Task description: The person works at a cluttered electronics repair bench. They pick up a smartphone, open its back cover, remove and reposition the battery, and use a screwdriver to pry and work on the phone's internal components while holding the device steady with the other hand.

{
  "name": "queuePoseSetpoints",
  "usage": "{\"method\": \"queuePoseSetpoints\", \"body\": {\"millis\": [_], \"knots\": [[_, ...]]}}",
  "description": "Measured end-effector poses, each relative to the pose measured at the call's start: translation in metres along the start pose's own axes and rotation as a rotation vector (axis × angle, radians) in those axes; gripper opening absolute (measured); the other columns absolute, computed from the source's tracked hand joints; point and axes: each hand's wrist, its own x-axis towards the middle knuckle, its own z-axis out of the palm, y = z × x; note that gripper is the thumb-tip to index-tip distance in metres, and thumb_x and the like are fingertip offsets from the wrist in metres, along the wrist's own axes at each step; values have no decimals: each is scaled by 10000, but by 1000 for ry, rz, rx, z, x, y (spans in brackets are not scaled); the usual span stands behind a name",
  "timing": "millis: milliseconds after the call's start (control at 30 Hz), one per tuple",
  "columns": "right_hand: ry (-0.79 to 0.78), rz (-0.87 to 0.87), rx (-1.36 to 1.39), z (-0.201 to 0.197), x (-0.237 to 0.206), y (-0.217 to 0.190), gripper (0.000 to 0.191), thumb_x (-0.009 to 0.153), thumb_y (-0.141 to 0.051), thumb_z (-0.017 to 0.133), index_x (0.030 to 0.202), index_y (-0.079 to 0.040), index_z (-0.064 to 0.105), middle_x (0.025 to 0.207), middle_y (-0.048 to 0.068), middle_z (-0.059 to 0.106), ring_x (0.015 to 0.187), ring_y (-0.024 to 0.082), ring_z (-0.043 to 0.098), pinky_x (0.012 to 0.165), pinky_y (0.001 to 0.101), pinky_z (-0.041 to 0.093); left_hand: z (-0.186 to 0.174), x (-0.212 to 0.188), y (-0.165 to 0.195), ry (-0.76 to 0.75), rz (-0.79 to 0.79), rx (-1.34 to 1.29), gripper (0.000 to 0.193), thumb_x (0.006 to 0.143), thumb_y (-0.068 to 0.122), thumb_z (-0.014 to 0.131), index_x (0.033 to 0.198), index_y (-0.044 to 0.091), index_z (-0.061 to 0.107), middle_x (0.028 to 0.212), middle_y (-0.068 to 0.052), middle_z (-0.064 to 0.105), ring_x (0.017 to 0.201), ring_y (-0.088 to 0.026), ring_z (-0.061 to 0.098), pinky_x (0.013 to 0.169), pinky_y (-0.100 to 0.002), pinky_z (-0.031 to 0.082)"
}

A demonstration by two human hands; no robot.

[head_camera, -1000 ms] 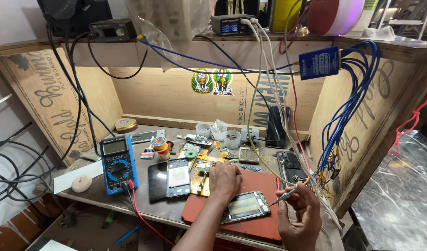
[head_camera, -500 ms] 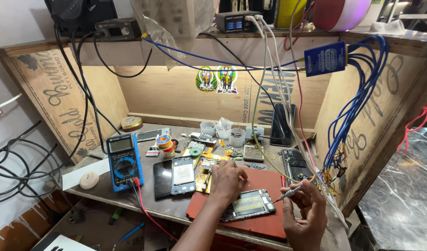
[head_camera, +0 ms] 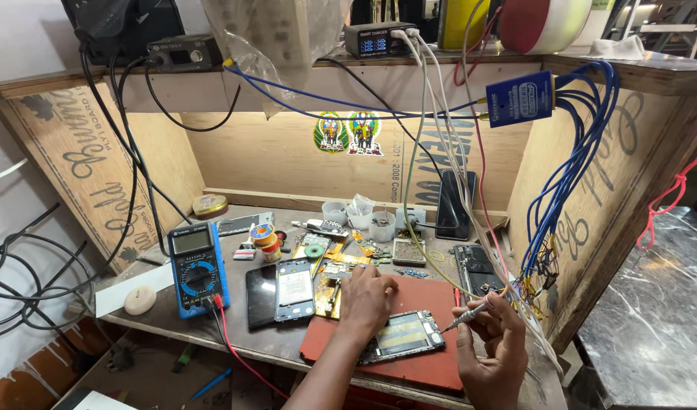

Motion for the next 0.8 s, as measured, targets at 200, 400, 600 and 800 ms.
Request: {"method": "queuePoseSetpoints", "body": {"millis": [200,400,600,800], "knots": [[44,25,9,2,0,-6,675,867,135,621,1469,-36,370,1226,201,635,1105,248,709,946,358,602,-18,-18,-4,67,-21,-69,267,885,179,611,1106,143,758,1059,-43,677,1082,-229,586,961,-422,401],[70,7,-11,2,1,-5,673,873,63,698,1479,-30,419,1189,194,682,1073,214,700,937,340,591,-44,-64,0,-34,207,-197,632,742,490,796,1195,64,682,1203,-95,652,1165,-260,574,994,-442,369],[54,1,-112,0,0,-2,639,883,37,714,1467,-24,463,1161,196,713,1052,200,713,901,330,603,-50,-76,-2,-130,228,-181,768,686,470,821,1318,76,632,1186,-102,661,1172,-291,560,1030,-438,383],[15,-3,-132,-1,1,-1,623,893,56,688,1466,-42,464,1173,197,717,1091,210,716,910,328,606,-44,-74,-8,-157,202,-235,804,715,432,820,1395,80,575,1202,-101,669,1158,-286,578,1035,-424,408]]}}
